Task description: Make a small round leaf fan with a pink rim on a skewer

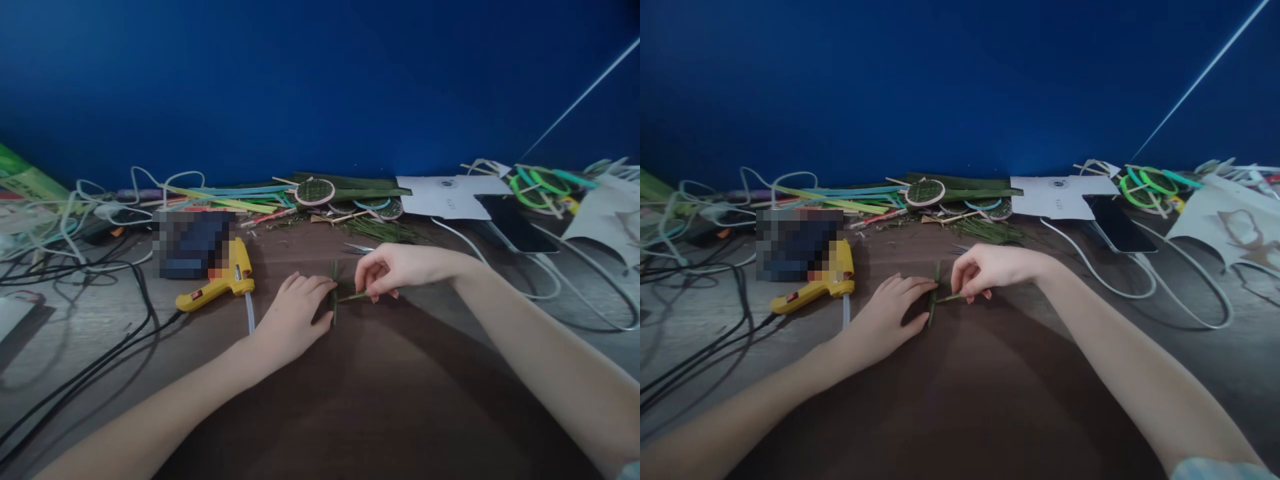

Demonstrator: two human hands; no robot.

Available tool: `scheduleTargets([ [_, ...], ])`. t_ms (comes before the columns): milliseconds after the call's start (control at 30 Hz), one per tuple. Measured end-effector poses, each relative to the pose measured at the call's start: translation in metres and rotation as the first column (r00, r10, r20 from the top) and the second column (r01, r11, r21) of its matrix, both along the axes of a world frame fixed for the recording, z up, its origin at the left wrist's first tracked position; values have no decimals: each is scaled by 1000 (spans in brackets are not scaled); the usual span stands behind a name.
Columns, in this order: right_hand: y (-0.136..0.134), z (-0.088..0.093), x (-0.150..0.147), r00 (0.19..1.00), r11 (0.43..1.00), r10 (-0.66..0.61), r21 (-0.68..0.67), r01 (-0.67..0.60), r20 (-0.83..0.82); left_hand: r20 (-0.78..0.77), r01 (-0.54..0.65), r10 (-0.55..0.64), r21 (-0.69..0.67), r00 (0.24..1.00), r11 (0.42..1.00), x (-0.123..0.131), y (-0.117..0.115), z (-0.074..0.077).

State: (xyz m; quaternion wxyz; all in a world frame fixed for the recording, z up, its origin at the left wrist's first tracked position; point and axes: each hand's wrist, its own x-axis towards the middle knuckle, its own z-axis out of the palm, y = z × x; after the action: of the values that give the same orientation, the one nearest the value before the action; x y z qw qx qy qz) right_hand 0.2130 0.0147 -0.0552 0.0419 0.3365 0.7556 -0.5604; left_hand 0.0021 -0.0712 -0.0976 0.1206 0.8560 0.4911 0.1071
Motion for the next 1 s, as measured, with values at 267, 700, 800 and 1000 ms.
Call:
scheduleTargets([
  [267, 3, 0, 3, 1000, 1000, 18, -22, -18, -13, 20, 2, -2, -6, 1000, 1000, -1, 1, -1],
  [700, 7, -4, 8, 1000, 1000, 6, -3, -6, -21, 127, -55, 63, -68, 990, 996, -1, 2, 1],
  [800, 5, -5, 4, 999, 1000, 20, -18, -20, -25, 126, -63, 72, -75, 989, 995, -1, 3, 0],
  [1000, 6, -7, 1, 999, 1000, 26, -17, -26, -24, 131, -52, 59, -53, 990, 997, -2, 3, -1],
])
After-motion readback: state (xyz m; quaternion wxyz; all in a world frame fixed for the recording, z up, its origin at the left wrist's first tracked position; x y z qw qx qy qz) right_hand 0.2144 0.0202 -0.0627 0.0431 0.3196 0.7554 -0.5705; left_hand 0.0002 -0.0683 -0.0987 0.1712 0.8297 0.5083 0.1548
